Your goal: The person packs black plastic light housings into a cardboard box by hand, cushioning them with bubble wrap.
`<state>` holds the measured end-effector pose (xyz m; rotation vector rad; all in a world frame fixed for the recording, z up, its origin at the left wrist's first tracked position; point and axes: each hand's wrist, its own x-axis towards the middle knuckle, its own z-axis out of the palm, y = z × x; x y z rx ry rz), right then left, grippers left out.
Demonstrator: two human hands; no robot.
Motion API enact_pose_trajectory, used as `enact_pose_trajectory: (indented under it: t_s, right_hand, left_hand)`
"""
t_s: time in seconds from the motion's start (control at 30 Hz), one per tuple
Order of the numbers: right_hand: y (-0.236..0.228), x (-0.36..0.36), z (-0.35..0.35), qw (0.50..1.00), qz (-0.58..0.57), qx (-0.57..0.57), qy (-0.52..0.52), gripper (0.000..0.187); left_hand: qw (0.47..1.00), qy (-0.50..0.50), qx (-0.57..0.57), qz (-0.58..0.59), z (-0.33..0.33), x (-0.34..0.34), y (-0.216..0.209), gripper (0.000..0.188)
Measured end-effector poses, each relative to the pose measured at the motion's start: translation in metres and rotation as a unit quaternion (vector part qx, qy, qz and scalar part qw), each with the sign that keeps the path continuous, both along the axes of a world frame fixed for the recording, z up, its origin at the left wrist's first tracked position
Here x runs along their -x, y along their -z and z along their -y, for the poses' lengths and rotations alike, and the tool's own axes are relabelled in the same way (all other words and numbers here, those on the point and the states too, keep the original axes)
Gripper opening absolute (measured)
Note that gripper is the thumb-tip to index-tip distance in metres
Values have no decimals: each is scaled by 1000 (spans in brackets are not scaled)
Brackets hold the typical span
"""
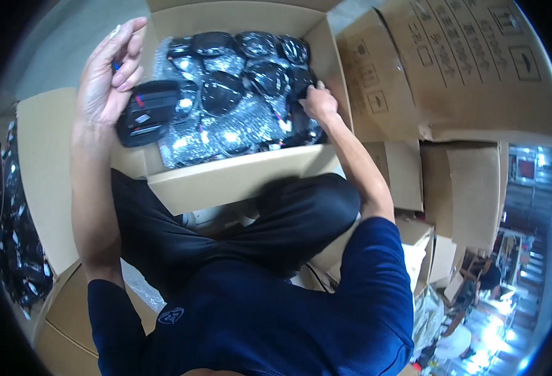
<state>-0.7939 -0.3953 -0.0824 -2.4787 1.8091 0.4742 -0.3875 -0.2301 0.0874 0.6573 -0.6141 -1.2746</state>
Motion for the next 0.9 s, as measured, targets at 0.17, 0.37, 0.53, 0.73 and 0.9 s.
enact_pose_trajectory:
  t_s: [0.17,0.37,0.53,0.73,0.9]
  right_hand:
    - [-76,-53,-21,702,547,-421,173,88]
    - [-166,-150,-76,612,560,-558,23,89]
    - [-148,-164,-54,743,582,-329,-32,46]
    - [-91,-167,-50,830,443,-186,-285,77]
    - [0,-181,-136,793,469,-383,69,85]
  left_hand:
    - [991,71,105,-39,5,13,-21,26]
    - [922,214,181,266,-10,81,-7,24]
    - [826,271,177,462,-15,92,-13,39]
    - [975,-88,191,69,-20,-33,-41,32]
    - [923,-218,145,281,3,-3,-14,30]
